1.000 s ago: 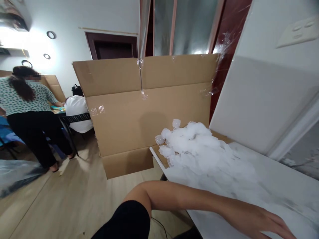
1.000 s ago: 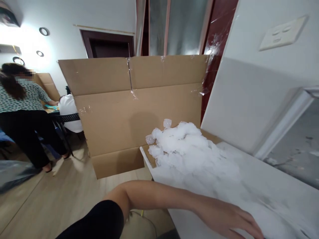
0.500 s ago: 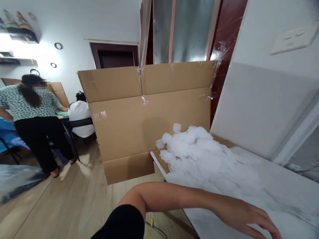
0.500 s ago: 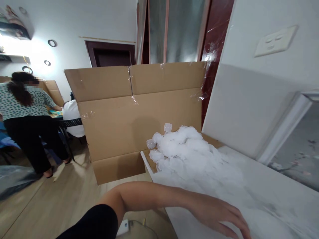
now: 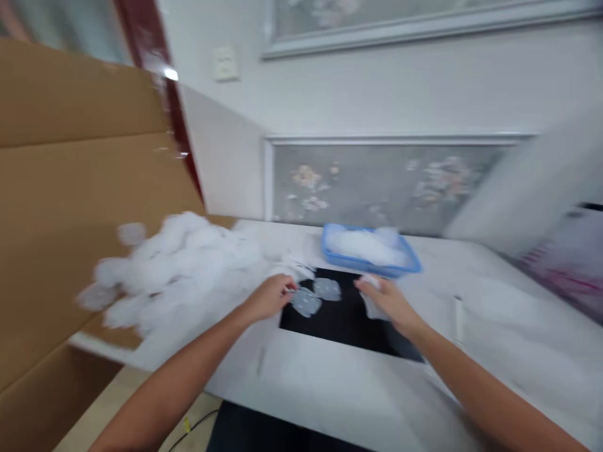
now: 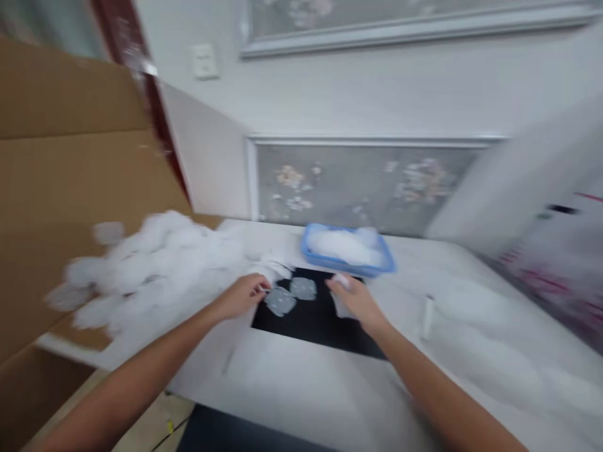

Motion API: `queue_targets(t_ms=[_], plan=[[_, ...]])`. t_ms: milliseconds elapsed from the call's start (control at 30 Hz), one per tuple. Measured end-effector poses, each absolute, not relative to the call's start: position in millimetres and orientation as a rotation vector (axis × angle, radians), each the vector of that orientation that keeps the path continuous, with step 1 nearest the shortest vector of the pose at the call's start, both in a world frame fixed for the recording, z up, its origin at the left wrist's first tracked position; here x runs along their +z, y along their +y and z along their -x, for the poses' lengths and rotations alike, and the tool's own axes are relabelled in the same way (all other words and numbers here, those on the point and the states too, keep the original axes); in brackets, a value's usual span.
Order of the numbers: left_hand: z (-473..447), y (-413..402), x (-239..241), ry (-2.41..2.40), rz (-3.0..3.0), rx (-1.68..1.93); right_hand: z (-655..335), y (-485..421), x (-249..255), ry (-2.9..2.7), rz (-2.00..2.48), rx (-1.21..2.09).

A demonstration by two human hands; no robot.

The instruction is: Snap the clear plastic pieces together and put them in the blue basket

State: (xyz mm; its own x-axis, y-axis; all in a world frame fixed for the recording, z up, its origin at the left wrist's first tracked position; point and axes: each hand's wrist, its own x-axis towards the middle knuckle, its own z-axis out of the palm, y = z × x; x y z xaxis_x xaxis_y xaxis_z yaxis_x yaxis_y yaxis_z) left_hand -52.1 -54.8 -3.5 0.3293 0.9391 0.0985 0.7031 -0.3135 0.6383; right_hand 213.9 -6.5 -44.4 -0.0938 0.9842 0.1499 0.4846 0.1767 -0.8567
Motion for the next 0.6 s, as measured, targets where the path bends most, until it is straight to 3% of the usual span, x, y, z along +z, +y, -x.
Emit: queue_targets(t_ms=[433, 600], plan=[[15.8, -27.8, -27.1, 1.468, -2.316, 0.574, -194.1, 6.8, -36.7, -2.378, 1.505, 0.410], [16.2, -29.9, -24.9, 1.561, -2.175, 0.571, -219.5, -8.7, -23.9, -2.496, 1.383, 0.565]])
